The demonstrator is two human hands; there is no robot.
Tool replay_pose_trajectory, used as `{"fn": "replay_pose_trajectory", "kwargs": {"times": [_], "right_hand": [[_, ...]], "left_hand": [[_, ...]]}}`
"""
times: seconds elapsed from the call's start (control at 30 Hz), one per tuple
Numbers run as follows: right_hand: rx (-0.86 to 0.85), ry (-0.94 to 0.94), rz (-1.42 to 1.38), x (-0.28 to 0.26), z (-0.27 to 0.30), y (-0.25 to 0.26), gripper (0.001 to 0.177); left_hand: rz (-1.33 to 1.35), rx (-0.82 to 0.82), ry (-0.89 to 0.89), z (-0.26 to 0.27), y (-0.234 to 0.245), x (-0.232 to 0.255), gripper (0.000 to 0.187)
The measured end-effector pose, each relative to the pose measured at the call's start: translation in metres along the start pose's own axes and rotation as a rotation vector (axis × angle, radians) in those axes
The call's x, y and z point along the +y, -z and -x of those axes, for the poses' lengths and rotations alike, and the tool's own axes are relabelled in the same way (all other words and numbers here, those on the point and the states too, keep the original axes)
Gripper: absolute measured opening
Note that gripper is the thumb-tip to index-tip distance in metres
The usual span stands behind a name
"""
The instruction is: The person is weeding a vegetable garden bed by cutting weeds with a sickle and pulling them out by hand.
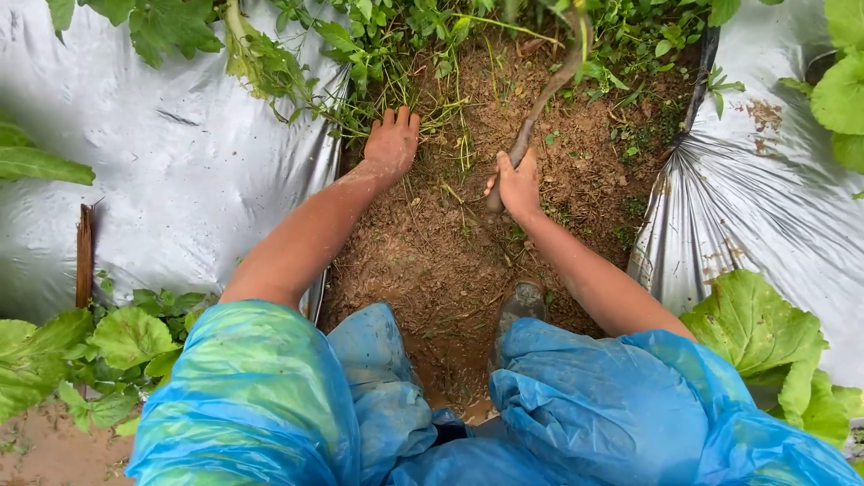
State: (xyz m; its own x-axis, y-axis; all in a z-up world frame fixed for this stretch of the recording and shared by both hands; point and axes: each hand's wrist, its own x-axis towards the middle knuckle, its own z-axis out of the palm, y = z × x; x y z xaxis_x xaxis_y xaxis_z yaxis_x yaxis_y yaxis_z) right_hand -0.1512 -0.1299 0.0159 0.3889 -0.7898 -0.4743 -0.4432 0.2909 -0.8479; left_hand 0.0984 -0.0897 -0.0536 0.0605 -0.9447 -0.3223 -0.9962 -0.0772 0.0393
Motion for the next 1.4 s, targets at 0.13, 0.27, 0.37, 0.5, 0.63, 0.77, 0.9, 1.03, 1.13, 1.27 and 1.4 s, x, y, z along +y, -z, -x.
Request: {"fn": "replay_pose_trajectory", "kwargs": {"times": [0.13, 0.27, 0.37, 0.5, 0.63, 0.77, 0.9, 1.03, 1.13, 1.27, 1.4], "right_hand": [[-0.135, -0.003, 0.05, 0.018, 0.008, -0.016, 0.022], [-0.438, -0.178, 0.145, 0.051, 0.044, -0.034, 0.021], [-0.363, -0.12, 0.128, 0.058, 0.039, -0.031, 0.023], [-0.161, -0.026, 0.031, 0.023, 0.019, -0.019, 0.019], [0.004, 0.082, -0.031, -0.011, 0.021, -0.02, 0.017], [-0.546, -0.318, 0.033, 0.055, 0.041, -0.025, 0.016], [-0.514, -0.282, 0.074, 0.055, 0.06, -0.017, 0.02], [-0.366, -0.247, 0.324, 0.041, 0.059, 0.003, 0.021], [-0.28, -0.224, 0.498, 0.004, 0.056, 0.041, 0.025], [-0.256, -0.174, 0.674, -0.041, 0.031, 0.078, 0.024], [-0.321, -0.154, 0.656, -0.033, 0.01, 0.058, 0.021]], "left_hand": [[-0.024, 0.044, -0.018, -0.004, -0.009, 0.001, 0.029], [0.006, 0.072, -0.016, 0.042, 0.042, 0.018, 0.018], [-0.015, -0.053, -0.08, 0.048, 0.039, 0.016, 0.016], [-0.049, 0.095, -0.128, 0.036, -0.02, 0.006, 0.018], [-0.047, 0.099, -0.168, 0.053, 0.005, 0.007, 0.04], [-0.143, 0.046, -0.149, 0.049, 0.008, 0.007, 0.083], [-0.156, 0.102, -0.149, 0.056, 0.035, 0.003, 0.099], [0.011, -0.043, -0.1, 0.039, 0.014, -0.005, 0.107], [0.014, -0.076, -0.098, 0.031, 0.016, 0.004, 0.103], [-0.046, -0.044, -0.13, 0.014, -0.01, -0.003, 0.106], [-0.091, -0.01, -0.14, 0.021, -0.005, 0.0, 0.105]]}}
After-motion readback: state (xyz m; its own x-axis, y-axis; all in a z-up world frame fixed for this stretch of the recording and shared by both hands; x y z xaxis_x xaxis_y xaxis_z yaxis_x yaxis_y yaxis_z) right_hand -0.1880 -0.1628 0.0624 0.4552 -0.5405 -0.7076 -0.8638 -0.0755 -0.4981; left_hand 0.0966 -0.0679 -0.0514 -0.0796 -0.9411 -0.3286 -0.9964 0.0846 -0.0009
